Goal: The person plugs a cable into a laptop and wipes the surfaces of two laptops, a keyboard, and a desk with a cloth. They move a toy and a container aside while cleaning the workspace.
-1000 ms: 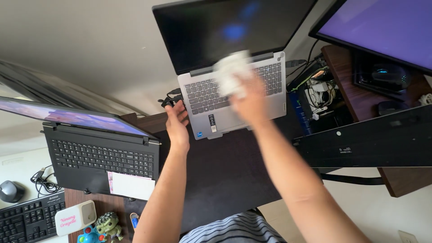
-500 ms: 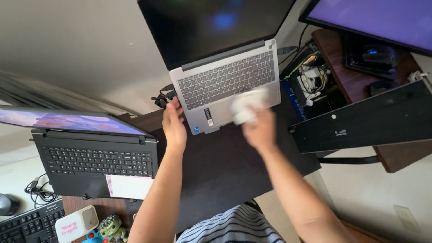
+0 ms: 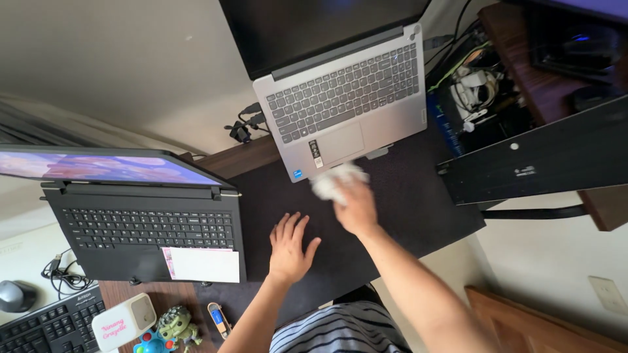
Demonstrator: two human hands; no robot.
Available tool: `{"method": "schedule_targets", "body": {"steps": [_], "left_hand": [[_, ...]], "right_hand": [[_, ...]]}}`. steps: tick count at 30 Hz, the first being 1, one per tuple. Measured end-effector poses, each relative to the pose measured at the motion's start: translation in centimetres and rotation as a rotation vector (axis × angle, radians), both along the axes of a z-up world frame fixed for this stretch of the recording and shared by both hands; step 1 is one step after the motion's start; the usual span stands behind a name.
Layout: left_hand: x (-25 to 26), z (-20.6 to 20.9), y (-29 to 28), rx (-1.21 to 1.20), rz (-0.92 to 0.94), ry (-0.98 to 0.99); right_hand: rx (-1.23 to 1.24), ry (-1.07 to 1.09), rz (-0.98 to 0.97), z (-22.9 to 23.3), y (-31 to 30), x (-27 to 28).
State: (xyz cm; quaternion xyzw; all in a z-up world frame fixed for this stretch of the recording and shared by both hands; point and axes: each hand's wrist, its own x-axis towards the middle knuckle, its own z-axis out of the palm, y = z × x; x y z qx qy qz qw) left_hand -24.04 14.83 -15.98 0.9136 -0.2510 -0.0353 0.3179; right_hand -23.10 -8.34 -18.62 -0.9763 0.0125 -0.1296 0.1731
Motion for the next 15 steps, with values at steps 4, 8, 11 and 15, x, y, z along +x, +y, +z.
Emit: {"method": "schedule_targets", "body": {"steps": [4, 8, 11, 15], "left_hand": [[-0.4, -2.4, 1.0, 0.282, -0.090, 0.074], [-1.0, -2.2, 0.9, 0.395, -0.083, 0.118], [-0.5, -1.6, 0.6, 0.435, -0.067, 0.140], [-0.4, -1.0, 0.0, 0.516, -0.061, 0.213]], "right_hand": [[-0.092, 0.259, -0.073, 0.4, -3.7, 5.3], [-0.045, -0.107, -0.233, 0.3, -3.6, 8.7], [-0.155, -0.076, 0.112, -1.0, -4.1, 10.8], [0.022, 0.265, -0.109, -0.5, -8.1, 12.3]]}}
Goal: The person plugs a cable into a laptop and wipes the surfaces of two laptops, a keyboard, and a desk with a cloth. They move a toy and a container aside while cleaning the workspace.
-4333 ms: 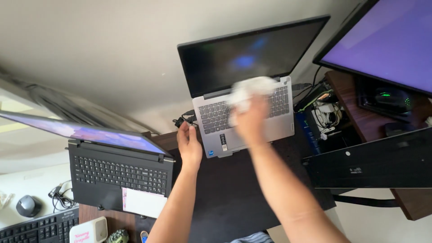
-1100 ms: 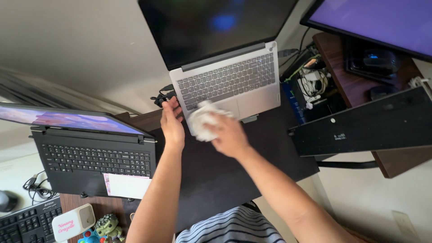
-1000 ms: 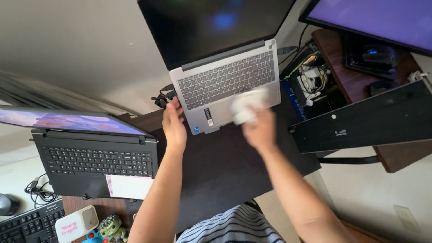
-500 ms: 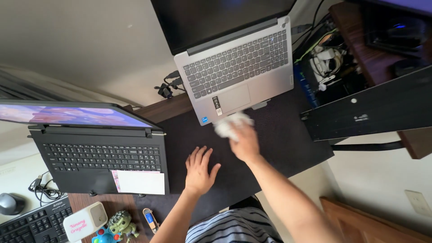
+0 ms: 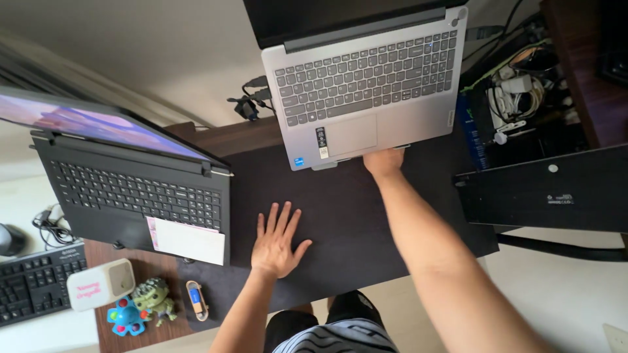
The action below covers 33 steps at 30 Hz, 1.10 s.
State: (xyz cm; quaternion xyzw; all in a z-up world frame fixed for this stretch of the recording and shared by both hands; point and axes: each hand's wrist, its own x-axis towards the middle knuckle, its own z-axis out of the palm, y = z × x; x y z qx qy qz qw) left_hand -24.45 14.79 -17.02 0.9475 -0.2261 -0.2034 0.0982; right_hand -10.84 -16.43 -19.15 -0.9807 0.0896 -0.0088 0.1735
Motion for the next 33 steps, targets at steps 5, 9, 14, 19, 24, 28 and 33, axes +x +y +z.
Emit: {"method": "schedule_targets", "body": {"steps": [5, 9, 14, 19, 24, 28, 33], "left_hand": [[-0.4, -0.2, -0.7, 0.026, 0.013, -0.045], [-0.8, -1.0, -0.6, 0.046, 0.009, -0.090], [-1.5, -2.7, 0.3, -0.185, 0.048, -0.234], [-4.4, -2.7, 1.2, -0.392, 0.056, -0.305], [-7.2, -1.5, 1.1, -0.443, 0.077, -0.249], [-7.8, -0.4, 1.3, -0.471, 0.044, -0.268], [-7.9, -0.3, 3.1, -0.267, 0.042, -0.207]], "right_hand": [[-0.166, -0.290, 0.383, -1.2, 3.5, -1.7], [-0.152, -0.079, 0.143, 0.8, -3.0, -3.8], [0.127, 0.126, -0.123, 3.0, 5.6, -13.6], [0.127, 0.423, 0.301, 6.1, 2.5, -17.8], [-0.463, -0.358, -0.152, 5.7, 2.1, -16.3], [0.158, -0.034, 0.555, 4.8, 9.0, -18.6], [-0.113, -0.151, -0.256, 3.9, 1.1, -12.4]]}}
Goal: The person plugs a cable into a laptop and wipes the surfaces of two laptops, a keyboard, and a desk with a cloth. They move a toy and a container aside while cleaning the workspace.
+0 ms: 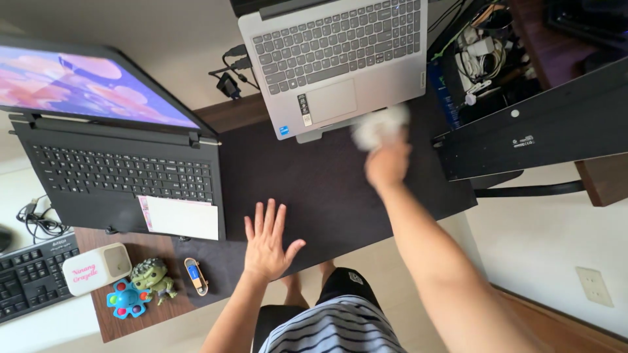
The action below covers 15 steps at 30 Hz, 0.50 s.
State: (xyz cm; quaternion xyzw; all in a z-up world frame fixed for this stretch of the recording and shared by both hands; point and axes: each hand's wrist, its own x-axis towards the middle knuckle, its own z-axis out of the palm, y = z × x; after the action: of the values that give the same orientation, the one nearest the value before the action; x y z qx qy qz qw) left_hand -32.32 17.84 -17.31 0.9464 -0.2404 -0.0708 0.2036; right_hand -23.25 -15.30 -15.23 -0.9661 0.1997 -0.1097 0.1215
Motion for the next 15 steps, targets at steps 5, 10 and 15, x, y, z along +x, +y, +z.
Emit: {"method": "schedule_targets", "body": {"steps": [5, 10, 15], "left_hand": [[0.2, -1.1, 0.9, 0.177, 0.025, 0.057], [0.2, -1.7, 0.9, 0.189, 0.025, 0.049], [0.7, -1.0, 0.4, 0.234, 0.069, 0.108]], "right_hand": [[-0.201, -0.060, 0.325, -2.9, 4.6, 3.0], [-0.095, 0.213, 0.057, -3.6, 1.0, 7.2], [-0.155, 0.334, 0.420, -4.2, 2.1, 10.0]]}}
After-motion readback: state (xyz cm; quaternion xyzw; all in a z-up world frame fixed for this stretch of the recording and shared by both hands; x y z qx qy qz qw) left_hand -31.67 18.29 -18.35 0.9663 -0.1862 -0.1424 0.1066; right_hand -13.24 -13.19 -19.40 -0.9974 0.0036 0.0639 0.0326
